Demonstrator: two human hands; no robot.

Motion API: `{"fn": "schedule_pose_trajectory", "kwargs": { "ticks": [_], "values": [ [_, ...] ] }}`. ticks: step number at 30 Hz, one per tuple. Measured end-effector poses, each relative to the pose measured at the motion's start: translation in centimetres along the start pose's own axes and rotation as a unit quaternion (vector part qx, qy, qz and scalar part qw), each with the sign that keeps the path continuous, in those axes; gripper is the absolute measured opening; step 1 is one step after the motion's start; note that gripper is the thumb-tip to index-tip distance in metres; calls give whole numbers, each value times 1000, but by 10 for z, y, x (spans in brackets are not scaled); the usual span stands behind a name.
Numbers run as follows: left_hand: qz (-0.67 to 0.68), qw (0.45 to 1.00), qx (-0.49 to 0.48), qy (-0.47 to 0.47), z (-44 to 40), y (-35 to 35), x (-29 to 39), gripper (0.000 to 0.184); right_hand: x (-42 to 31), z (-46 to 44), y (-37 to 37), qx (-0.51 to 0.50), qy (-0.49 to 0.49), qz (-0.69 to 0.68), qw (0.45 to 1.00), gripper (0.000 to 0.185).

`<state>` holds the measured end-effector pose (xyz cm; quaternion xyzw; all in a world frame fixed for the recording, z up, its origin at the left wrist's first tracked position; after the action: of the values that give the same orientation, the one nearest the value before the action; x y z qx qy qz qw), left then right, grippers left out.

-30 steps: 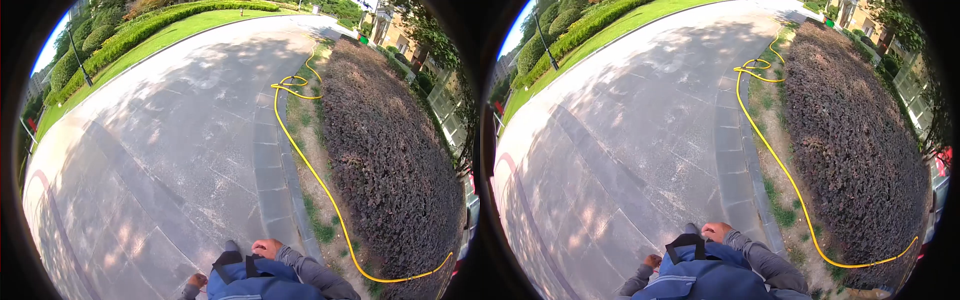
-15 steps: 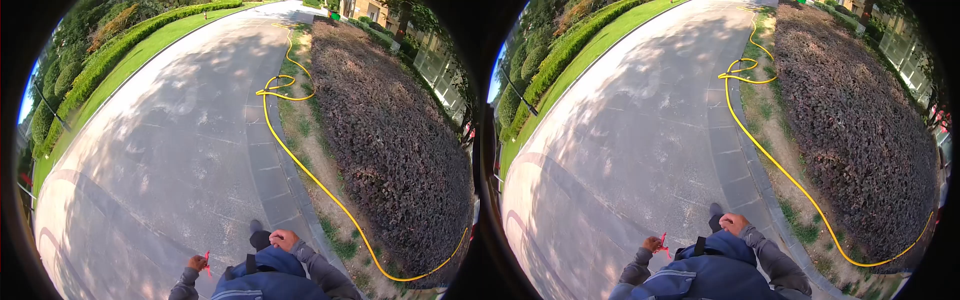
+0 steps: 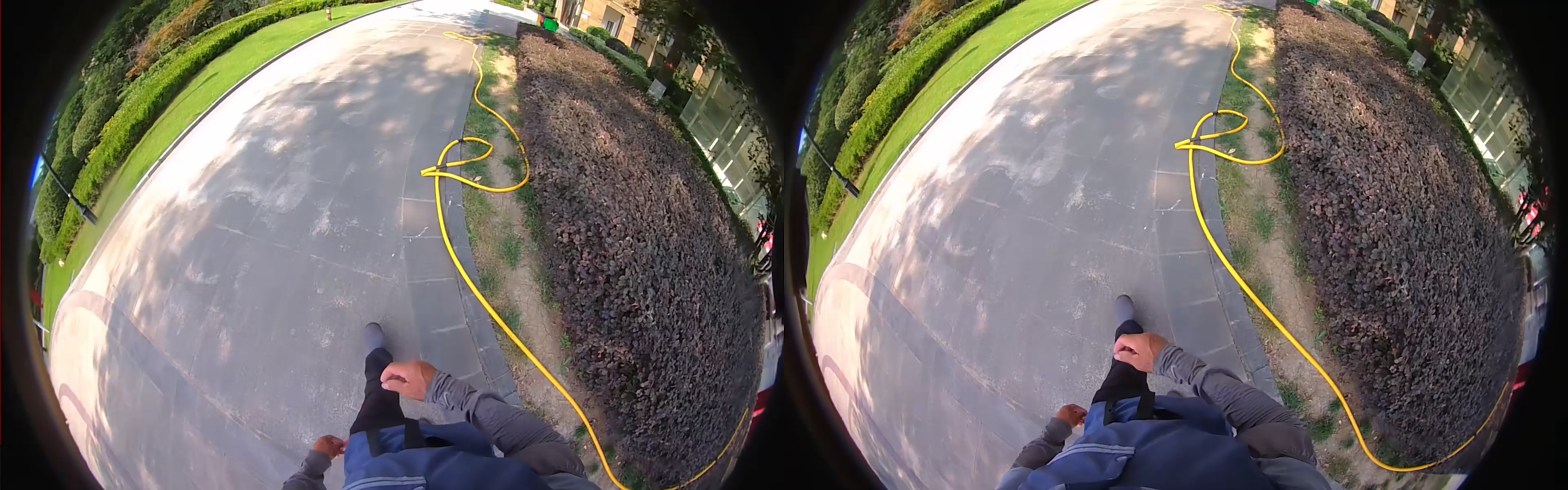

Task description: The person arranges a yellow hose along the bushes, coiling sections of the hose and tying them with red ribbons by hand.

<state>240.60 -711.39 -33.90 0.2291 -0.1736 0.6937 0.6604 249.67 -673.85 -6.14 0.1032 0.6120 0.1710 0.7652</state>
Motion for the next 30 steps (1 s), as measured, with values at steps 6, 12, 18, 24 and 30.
{"fn": "schedule_pose_trajectory", "kwargs": {
  "ticks": [6, 12, 18, 24, 30],
  "values": [
    [-270, 956, -57, -102, -98, 146, 98, 18, 71, -74, 91, -24, -77, -20, 997, 24],
    [-527, 812, 3, -249, -166, 308, 274, 17, 62, -136, 227, 117, -123, -91, 981, 24],
    [-405, 883, 65, -229, -240, 415, 438, 15, 104, -197, 308, 136, -124, -138, 973, 26],
    [-434, 859, -43, -269, -348, 444, 483, 16, 166, -238, 430, 178, -135, -136, 965, 26],
    [-328, 923, -59, -193, -366, 466, 575, 14, 248, -306, 571, 200, -165, -158, 953, 28]
  ]
}}
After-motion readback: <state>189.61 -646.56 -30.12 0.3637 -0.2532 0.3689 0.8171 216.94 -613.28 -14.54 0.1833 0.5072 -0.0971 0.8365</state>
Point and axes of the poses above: each hand's wrist, its own z-axis away from the middle knuckle, its own y-axis out of the back of the hand, x = y × z, the point moved 6 cm from there along -z, towards the middle knuckle, and after that the axes turned 15 degrees about -x, right-handed, at the moved point
